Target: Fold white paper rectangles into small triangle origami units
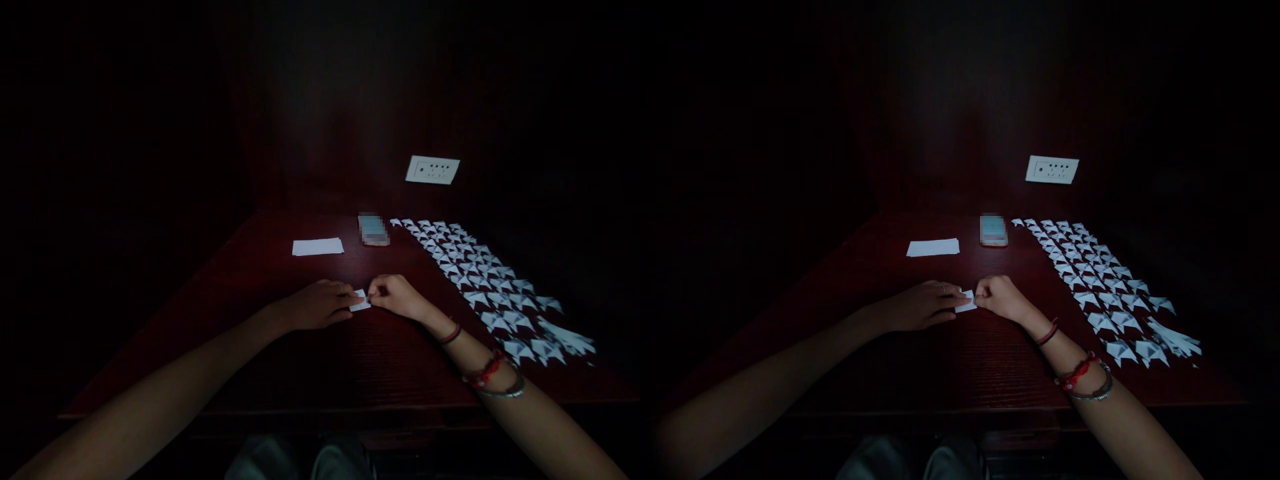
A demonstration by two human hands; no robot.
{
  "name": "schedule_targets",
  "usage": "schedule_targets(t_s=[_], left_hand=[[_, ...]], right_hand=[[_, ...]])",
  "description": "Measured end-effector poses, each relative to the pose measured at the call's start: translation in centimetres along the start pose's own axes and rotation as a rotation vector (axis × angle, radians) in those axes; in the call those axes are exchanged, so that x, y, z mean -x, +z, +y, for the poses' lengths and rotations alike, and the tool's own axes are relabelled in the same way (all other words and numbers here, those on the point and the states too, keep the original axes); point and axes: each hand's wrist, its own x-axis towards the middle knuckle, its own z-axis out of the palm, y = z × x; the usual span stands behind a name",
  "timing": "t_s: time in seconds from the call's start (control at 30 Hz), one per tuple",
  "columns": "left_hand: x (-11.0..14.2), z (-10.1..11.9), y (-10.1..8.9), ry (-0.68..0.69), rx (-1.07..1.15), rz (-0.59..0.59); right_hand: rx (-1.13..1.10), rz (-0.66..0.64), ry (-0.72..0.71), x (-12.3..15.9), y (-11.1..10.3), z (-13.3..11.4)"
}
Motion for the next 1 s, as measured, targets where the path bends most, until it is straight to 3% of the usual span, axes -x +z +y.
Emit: schedule_targets(t_s=[1.0], left_hand=[[-0.22, 0.94, -0.24, -0.037, -0.129, -0.014]], right_hand=[[-0.014, -0.005, 0.093, -0.13, -0.02, -0.05]])
